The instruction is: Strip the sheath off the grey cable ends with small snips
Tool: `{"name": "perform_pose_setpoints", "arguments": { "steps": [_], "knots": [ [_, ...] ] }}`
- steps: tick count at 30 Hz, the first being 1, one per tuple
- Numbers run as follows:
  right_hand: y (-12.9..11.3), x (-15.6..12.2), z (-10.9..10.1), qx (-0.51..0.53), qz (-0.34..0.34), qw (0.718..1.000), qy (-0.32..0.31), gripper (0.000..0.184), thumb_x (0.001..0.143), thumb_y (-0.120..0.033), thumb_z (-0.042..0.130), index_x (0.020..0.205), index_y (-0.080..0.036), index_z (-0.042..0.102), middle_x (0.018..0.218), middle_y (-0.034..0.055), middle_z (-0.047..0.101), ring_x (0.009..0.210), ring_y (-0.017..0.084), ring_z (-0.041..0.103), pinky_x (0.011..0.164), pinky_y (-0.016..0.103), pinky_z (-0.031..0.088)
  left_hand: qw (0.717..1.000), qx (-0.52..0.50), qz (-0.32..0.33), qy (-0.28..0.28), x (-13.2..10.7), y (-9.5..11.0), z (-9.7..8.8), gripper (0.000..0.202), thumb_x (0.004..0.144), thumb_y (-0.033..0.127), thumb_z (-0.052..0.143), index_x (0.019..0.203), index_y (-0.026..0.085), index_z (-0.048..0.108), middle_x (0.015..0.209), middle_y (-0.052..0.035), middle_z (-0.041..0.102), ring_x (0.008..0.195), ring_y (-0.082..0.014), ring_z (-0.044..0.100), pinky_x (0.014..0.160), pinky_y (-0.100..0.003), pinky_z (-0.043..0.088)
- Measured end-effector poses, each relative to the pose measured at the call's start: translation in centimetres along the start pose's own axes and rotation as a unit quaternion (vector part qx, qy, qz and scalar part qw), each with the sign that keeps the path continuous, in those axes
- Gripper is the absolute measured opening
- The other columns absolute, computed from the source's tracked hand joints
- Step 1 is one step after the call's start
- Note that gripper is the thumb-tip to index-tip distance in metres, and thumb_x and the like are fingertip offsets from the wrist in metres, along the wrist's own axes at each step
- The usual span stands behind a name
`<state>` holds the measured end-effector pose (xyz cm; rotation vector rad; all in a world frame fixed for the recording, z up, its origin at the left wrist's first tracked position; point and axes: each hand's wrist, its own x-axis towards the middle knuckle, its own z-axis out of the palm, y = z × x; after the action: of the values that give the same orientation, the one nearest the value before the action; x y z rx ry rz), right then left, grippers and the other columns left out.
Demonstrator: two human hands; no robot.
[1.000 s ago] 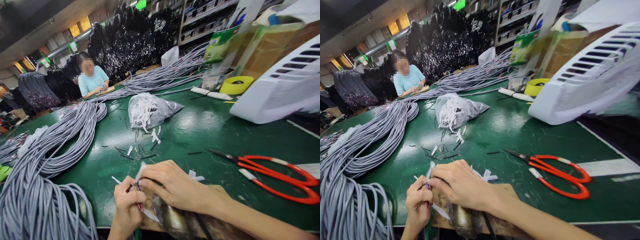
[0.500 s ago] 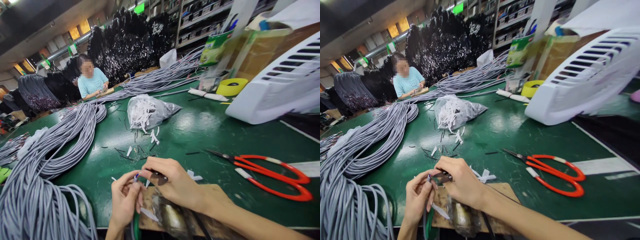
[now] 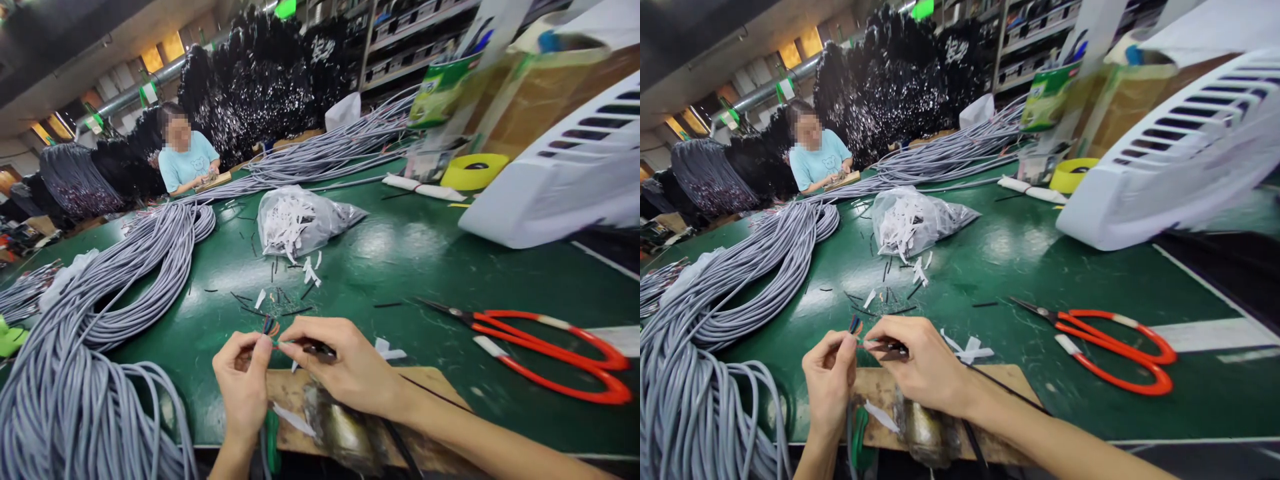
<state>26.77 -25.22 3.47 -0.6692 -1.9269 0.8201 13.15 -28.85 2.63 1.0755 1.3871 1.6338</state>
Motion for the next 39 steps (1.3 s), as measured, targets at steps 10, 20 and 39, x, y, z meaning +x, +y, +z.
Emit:
{"name": "perform_pose_setpoints", "arguments": {
  "steps": [10, 20, 39],
  "knots": [
    [0.0, 0.3, -0.1, -0.006, 0.054, 0.998, 0.017, 0.024, 0.082, -0.027, 0.050, 0.065, -0.015, 0.062, 0.053, 0.0002, 0.058, 0.045, 0.009, 0.046, 0.043, 0.020, 0.034, 0.971, -0.197, -0.137, 0.012, 0.6, 0.4, 0.5, 0.034, 0.045, 0.037, 0.081, 0.060, 0.010, 0.067, 0.045, -0.0016, 0.060, 0.032, -0.0073, 0.048, 0.026, -0.013, 0.034],
    [0.1, 0.8, 0.0, 0.054, 0.108, 0.993, 0.010, 0.023, 0.079, -0.032, 0.052, 0.065, -0.015, 0.060, 0.056, 0.0000, 0.057, 0.049, 0.009, 0.046, 0.046, 0.020, 0.037, 1.000, -0.001, -0.003, 0.000, -0.8, -0.5, 0.9, 0.030, 0.064, 0.041, 0.071, 0.062, 0.012, 0.062, 0.037, 0.0057, 0.046, 0.026, -0.0054, 0.040, 0.027, -0.015, 0.029],
    [0.2, 0.4, 0.8, 0.105, 0.120, 0.987, 0.035, 0.024, 0.082, -0.035, 0.049, 0.070, -0.016, 0.057, 0.062, 0.0019, 0.059, 0.055, 0.012, 0.053, 0.051, 0.022, 0.044, 0.999, 0.023, -0.021, -0.019, -0.3, -0.2, 0.3, 0.029, 0.061, 0.038, 0.074, 0.060, 0.011, 0.065, 0.049, 0.0060, 0.042, 0.036, -0.0019, 0.030, 0.032, -0.014, 0.022]
  ]
}}
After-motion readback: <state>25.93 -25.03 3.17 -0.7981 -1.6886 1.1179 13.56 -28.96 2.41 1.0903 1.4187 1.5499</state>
